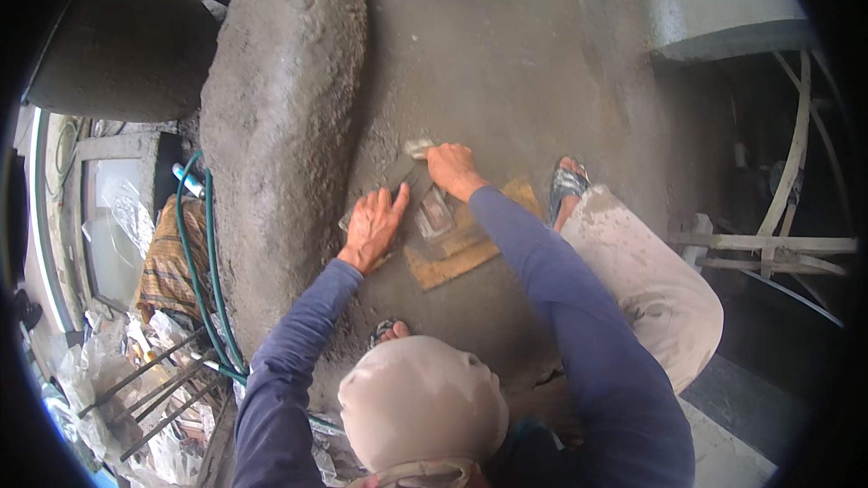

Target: The person smooths a wet concrete floor using a trowel and a wooden float, then rinses buckets with a hose. The person works near a doorway in a cluttered construction area, handling tools and containers while another person stands nearby.

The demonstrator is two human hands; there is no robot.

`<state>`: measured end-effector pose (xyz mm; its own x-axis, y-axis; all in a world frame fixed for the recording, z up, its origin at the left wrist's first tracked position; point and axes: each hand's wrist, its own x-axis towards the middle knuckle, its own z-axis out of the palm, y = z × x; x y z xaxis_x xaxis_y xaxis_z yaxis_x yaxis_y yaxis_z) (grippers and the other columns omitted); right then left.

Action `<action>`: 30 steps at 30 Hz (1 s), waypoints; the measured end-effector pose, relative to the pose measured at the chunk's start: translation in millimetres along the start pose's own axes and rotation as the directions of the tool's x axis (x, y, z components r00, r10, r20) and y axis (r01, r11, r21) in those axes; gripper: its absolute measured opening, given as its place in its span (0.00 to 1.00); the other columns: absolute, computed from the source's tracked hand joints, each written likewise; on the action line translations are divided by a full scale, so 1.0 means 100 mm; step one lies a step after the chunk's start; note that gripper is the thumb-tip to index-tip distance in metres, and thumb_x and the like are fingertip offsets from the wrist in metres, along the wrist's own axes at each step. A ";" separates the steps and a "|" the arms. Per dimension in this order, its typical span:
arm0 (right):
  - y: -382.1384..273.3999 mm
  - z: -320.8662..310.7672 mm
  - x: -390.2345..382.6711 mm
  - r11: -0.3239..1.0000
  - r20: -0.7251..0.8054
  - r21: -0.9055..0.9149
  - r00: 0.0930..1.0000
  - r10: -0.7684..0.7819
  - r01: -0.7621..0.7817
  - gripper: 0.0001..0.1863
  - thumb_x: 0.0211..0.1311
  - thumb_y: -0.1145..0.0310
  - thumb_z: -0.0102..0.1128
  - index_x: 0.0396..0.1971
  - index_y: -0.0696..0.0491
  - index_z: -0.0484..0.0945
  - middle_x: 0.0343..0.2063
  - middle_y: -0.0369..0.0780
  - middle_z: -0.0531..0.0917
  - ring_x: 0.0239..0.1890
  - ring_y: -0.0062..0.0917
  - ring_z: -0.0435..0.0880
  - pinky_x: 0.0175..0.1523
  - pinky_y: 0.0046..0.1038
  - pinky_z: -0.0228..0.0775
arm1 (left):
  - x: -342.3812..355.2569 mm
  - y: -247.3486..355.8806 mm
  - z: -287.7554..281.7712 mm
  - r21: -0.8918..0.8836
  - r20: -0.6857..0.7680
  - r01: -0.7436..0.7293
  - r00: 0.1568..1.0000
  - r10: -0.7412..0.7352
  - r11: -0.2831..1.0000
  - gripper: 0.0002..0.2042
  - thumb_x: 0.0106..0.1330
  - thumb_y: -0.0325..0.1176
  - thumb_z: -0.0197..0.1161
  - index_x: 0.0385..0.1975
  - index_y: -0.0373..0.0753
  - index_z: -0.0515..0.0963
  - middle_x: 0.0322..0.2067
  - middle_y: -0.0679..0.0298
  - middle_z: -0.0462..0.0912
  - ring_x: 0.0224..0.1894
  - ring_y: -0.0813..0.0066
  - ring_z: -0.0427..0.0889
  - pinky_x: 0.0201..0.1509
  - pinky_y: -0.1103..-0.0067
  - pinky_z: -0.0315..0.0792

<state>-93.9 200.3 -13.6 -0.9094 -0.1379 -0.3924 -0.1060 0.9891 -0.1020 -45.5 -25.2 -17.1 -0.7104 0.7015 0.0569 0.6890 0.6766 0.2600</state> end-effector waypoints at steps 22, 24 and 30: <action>1.42 -0.56 1.44 0.866 -0.180 0.409 0.905 0.386 -0.288 0.22 0.74 0.67 0.52 0.65 0.53 0.76 0.53 0.61 0.85 0.58 0.56 0.85 0.63 0.54 0.76 | 0.00 0.09 0.00 -0.008 -0.003 0.080 0.997 -0.080 0.997 0.30 0.65 0.28 0.60 0.71 0.45 0.72 0.37 0.62 0.77 0.40 0.64 0.82 0.41 0.68 0.79; 1.58 -0.64 1.85 0.750 -0.137 0.486 0.809 0.572 -0.448 0.23 0.74 0.69 0.51 0.67 0.51 0.76 0.56 0.60 0.84 0.60 0.55 0.84 0.66 0.52 0.75 | -0.03 0.08 -0.02 0.015 0.018 0.092 0.996 -0.092 0.996 0.30 0.65 0.28 0.60 0.71 0.45 0.72 0.37 0.61 0.77 0.40 0.64 0.82 0.41 0.68 0.79; 2.24 -0.62 2.08 0.894 -0.151 0.234 0.894 0.422 -0.383 0.20 0.78 0.72 0.45 0.60 0.52 0.84 0.59 0.57 0.84 0.61 0.54 0.84 0.66 0.50 0.77 | 0.27 0.21 0.01 0.048 0.003 0.043 0.999 -0.043 0.998 0.31 0.65 0.28 0.60 0.72 0.48 0.71 0.36 0.63 0.75 0.38 0.65 0.81 0.40 0.68 0.79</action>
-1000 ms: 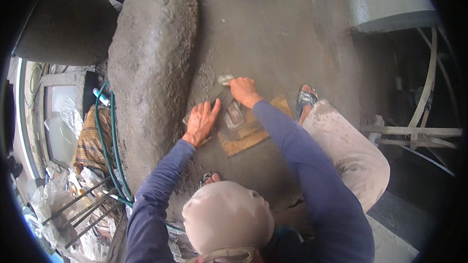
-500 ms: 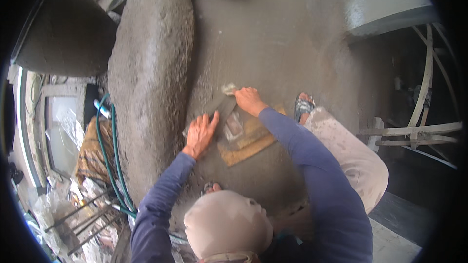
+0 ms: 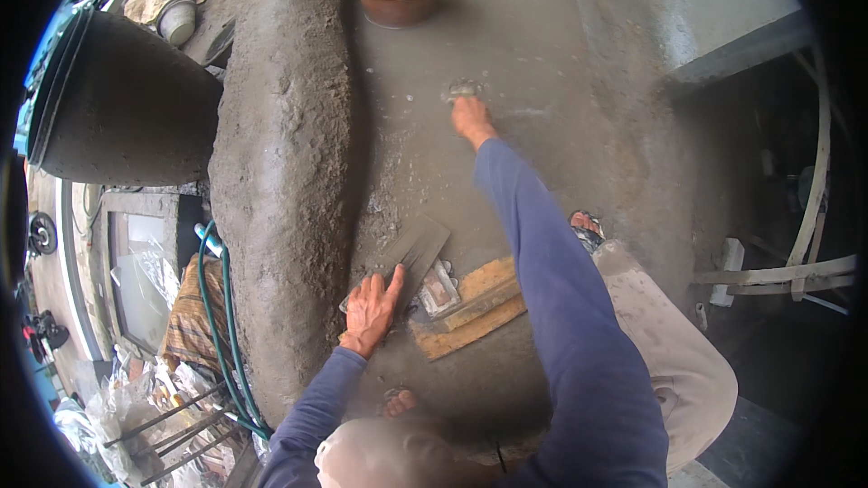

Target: The person smooths a wet concrete floor using a trowel and a wooden float, then rinses buckets with a hose. The person works near a doorway in a cluttered construction area, handling tools and containers while another person stands nearby.

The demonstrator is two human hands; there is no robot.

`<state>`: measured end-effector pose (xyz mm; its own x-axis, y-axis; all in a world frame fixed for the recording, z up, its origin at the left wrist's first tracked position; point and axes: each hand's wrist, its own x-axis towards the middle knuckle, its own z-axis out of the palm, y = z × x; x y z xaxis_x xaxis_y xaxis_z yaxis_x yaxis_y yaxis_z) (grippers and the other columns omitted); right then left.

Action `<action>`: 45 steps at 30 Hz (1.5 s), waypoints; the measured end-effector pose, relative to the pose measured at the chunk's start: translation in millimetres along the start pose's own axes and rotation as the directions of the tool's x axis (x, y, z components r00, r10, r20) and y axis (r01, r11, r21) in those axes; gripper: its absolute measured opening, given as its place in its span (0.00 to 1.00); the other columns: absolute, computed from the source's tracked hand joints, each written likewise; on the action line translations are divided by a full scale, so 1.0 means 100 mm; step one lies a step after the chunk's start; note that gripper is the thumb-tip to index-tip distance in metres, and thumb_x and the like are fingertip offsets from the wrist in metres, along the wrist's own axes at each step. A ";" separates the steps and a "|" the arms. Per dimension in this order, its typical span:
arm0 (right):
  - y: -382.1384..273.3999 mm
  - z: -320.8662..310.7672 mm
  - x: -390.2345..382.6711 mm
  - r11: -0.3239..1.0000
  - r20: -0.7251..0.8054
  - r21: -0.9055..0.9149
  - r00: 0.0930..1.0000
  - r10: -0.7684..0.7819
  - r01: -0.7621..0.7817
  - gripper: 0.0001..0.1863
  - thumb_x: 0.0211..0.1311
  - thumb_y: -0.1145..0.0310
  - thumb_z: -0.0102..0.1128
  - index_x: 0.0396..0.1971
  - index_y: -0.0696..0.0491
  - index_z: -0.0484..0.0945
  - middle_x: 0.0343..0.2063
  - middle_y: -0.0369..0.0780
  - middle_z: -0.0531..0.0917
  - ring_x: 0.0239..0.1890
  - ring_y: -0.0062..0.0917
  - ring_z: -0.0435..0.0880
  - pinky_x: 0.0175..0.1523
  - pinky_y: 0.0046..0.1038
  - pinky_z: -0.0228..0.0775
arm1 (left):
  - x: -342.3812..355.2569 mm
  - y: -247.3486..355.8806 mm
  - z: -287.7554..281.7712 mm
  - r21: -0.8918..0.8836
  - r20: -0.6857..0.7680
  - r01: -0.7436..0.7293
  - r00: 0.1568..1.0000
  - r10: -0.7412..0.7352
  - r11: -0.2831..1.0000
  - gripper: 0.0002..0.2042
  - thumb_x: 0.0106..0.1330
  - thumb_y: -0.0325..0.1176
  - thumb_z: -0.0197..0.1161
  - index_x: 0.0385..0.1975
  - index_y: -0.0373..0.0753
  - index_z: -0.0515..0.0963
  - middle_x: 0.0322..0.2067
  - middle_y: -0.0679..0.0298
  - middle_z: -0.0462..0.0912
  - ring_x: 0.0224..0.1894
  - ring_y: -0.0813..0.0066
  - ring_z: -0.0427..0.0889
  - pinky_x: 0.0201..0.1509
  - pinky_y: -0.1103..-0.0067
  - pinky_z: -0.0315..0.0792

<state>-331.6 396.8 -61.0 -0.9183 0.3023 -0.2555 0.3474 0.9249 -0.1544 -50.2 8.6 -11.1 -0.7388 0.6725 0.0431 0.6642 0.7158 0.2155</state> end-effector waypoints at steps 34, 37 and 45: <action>-1.13 0.74 -3.60 0.928 -0.067 0.053 0.929 -0.364 0.368 0.14 0.77 0.66 0.55 0.52 0.50 0.87 0.24 0.47 0.87 0.31 0.43 0.91 0.35 0.47 0.83 | -0.37 -0.22 0.03 -0.060 0.050 0.080 0.996 -0.077 0.995 0.29 0.67 0.26 0.59 0.71 0.45 0.71 0.37 0.59 0.78 0.41 0.61 0.84 0.44 0.65 0.80; -0.82 0.61 -3.03 0.972 -0.078 0.066 0.972 -0.222 0.227 0.13 0.75 0.67 0.58 0.52 0.50 0.87 0.28 0.50 0.88 0.33 0.43 0.92 0.36 0.48 0.83 | -0.20 -0.11 0.01 -0.053 0.027 0.032 0.999 -0.031 0.998 0.29 0.68 0.27 0.59 0.71 0.46 0.71 0.37 0.60 0.78 0.41 0.62 0.84 0.43 0.65 0.79; -0.93 0.36 -2.55 0.895 0.138 0.316 0.918 -0.371 0.314 0.18 0.73 0.58 0.61 0.57 0.43 0.87 0.46 0.48 0.90 0.48 0.49 0.89 0.53 0.45 0.83 | -0.40 -0.21 0.03 0.019 0.100 0.127 0.987 -0.129 0.992 0.31 0.70 0.31 0.60 0.75 0.47 0.67 0.38 0.61 0.77 0.42 0.63 0.82 0.45 0.65 0.76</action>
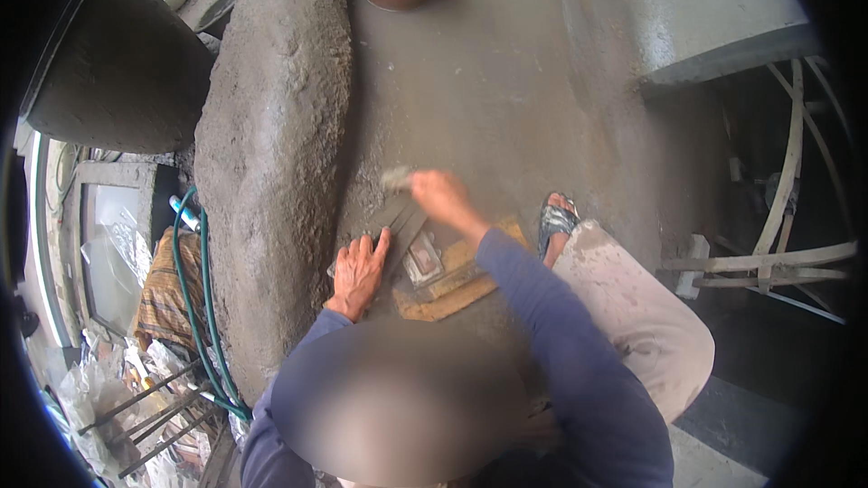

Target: The person smooths a wet concrete floor using a trowel and a wooden float, then rinses buckets with a hose. The person works near a doorway in a cluttered construction area, handling tools and containers while another person stands nearby.

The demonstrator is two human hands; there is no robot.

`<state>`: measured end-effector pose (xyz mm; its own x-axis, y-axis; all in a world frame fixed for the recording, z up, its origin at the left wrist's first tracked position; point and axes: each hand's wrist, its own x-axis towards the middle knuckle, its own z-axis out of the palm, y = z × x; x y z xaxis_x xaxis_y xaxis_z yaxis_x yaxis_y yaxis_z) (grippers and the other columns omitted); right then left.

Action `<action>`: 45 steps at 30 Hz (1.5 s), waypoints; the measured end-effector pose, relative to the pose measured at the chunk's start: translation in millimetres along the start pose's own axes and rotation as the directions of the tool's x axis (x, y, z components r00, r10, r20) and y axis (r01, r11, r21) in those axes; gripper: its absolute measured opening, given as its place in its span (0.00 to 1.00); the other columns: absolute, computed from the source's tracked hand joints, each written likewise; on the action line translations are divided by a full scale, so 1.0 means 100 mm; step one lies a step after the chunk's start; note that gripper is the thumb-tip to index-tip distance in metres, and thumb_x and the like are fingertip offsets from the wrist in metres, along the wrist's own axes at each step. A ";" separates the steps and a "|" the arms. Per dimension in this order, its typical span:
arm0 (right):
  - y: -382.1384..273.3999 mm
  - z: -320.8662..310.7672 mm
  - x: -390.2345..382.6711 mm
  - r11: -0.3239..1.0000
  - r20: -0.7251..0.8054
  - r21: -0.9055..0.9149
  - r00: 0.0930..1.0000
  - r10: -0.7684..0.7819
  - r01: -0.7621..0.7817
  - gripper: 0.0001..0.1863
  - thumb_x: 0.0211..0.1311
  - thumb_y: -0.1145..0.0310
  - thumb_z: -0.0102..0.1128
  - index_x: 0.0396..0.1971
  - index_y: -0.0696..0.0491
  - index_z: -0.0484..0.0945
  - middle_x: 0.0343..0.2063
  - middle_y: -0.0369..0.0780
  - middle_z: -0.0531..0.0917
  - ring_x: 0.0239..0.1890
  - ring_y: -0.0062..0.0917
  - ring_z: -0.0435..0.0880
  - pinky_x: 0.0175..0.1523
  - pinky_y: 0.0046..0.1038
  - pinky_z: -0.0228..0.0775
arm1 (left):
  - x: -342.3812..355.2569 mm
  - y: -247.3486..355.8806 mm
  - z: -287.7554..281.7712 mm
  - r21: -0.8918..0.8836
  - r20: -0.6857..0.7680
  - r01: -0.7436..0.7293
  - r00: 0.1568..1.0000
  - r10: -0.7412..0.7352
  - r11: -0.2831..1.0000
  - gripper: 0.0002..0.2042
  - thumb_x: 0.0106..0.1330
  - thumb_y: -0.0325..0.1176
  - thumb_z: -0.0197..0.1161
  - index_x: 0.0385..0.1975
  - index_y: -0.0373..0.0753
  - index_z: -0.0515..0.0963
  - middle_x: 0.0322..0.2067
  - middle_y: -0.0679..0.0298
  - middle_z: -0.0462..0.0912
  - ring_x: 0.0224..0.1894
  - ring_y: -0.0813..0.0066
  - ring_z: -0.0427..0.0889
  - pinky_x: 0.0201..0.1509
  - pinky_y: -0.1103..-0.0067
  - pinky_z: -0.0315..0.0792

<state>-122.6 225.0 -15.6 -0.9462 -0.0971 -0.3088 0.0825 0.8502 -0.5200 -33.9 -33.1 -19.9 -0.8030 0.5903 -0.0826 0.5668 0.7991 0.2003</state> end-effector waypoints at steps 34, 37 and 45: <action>-0.74 -0.25 -0.05 0.950 0.333 -0.093 0.908 -0.253 0.299 0.14 0.69 0.62 0.62 0.48 0.41 0.92 0.36 0.42 0.93 0.40 0.40 0.93 0.49 0.43 0.85 | -0.24 0.35 -0.07 -0.284 -0.242 0.151 0.944 -0.223 0.947 0.28 0.64 0.25 0.60 0.68 0.28 0.74 0.46 0.57 0.78 0.50 0.59 0.78 0.51 0.68 0.75; -0.88 -0.19 0.09 0.944 0.340 -0.236 0.929 -0.144 0.233 0.13 0.71 0.60 0.62 0.48 0.43 0.92 0.35 0.45 0.92 0.39 0.43 0.92 0.49 0.43 0.84 | -0.29 0.32 -0.05 -0.259 -0.239 0.140 0.949 -0.204 0.956 0.28 0.64 0.25 0.60 0.67 0.29 0.74 0.45 0.57 0.78 0.50 0.59 0.78 0.52 0.67 0.75; 0.34 -0.36 -0.02 0.983 0.102 -0.096 0.980 0.168 -0.159 0.15 0.71 0.59 0.62 0.52 0.43 0.90 0.45 0.44 0.92 0.48 0.42 0.91 0.56 0.43 0.84 | -0.15 0.36 -0.01 -0.317 -0.263 0.108 0.945 -0.197 0.942 0.27 0.64 0.24 0.60 0.66 0.31 0.76 0.45 0.56 0.78 0.49 0.57 0.77 0.55 0.66 0.74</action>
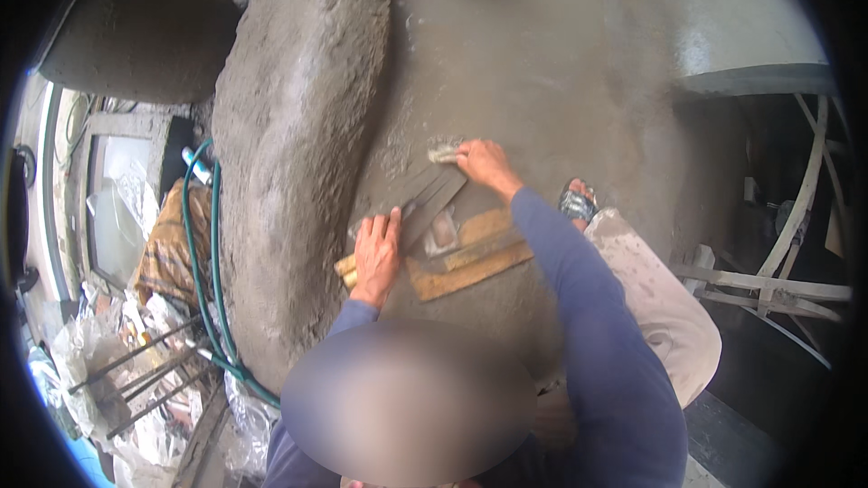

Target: The person smooths a wet concrete floor using a trowel and a wooden float, then rinses buckets with a hose. The person works near a doorway in a cluttered construction area, handling tools and containers while another person stands nearby.

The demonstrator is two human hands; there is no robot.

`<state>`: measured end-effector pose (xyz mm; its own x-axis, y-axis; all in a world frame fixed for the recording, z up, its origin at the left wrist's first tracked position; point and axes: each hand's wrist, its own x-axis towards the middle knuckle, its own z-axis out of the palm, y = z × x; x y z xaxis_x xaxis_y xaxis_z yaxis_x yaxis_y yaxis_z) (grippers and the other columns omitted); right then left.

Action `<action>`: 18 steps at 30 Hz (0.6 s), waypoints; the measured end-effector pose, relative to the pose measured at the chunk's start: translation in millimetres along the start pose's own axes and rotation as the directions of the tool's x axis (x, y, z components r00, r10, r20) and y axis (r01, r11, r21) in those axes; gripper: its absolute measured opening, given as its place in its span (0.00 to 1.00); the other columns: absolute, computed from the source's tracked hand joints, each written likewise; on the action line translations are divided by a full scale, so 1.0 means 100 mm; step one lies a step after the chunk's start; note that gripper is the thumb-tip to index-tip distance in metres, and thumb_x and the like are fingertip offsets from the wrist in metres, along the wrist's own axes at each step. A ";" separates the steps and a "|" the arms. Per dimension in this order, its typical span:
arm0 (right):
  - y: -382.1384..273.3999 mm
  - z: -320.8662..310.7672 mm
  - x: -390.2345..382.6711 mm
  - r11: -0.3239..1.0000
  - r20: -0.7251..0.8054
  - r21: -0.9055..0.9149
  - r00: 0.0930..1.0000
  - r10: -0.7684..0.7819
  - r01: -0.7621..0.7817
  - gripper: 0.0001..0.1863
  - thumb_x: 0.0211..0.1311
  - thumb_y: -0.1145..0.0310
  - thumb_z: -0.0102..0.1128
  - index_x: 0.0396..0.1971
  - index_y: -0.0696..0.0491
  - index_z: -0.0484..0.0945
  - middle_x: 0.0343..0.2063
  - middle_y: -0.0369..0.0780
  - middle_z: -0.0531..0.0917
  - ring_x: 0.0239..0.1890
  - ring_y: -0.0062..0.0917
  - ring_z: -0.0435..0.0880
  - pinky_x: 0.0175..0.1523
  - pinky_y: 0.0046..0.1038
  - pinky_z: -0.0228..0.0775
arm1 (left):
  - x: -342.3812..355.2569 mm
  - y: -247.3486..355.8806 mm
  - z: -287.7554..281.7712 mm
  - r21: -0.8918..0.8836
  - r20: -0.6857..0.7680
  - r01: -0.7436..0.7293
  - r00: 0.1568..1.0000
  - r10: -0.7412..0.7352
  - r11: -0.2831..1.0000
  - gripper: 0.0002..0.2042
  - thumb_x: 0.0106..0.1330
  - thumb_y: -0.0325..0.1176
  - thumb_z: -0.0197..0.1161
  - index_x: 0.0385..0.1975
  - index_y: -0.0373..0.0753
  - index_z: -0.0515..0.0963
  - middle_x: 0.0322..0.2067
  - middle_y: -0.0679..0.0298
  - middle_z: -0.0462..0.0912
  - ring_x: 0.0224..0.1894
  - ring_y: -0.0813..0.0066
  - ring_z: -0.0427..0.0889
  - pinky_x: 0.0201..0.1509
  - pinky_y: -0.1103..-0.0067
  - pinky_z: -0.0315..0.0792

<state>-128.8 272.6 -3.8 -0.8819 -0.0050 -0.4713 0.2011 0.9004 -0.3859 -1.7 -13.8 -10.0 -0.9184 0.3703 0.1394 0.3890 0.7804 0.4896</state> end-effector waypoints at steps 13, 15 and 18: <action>-0.48 0.55 -1.14 0.988 0.014 0.005 0.988 0.153 -0.153 0.18 0.75 0.62 0.57 0.56 0.48 0.88 0.33 0.49 0.91 0.35 0.47 0.91 0.45 0.47 0.84 | 0.05 0.03 -0.15 0.053 0.120 0.049 0.991 -0.055 0.997 0.26 0.62 0.22 0.62 0.63 0.31 0.77 0.44 0.56 0.78 0.48 0.57 0.77 0.54 0.67 0.76; -0.38 0.46 -1.06 0.947 0.093 0.059 0.947 0.308 -0.314 0.18 0.75 0.61 0.57 0.56 0.50 0.88 0.34 0.50 0.91 0.38 0.49 0.92 0.48 0.48 0.83 | 0.06 0.06 -0.18 0.046 0.123 0.030 0.992 -0.036 0.998 0.25 0.62 0.23 0.62 0.62 0.31 0.78 0.43 0.56 0.78 0.48 0.58 0.77 0.53 0.67 0.77; -0.39 0.56 -1.09 0.966 -0.020 0.087 0.969 0.248 -0.245 0.18 0.75 0.61 0.58 0.54 0.52 0.88 0.37 0.50 0.91 0.41 0.50 0.92 0.50 0.50 0.82 | 0.09 0.07 -0.12 0.052 0.108 0.036 0.993 -0.041 0.998 0.25 0.62 0.23 0.62 0.63 0.32 0.78 0.43 0.56 0.78 0.47 0.58 0.78 0.51 0.67 0.78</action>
<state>-16.4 213.8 18.9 -0.8130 0.2271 -0.5362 0.4475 0.8328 -0.3259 -8.0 -11.2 5.3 -0.9204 0.3901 0.0257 0.3592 0.8181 0.4491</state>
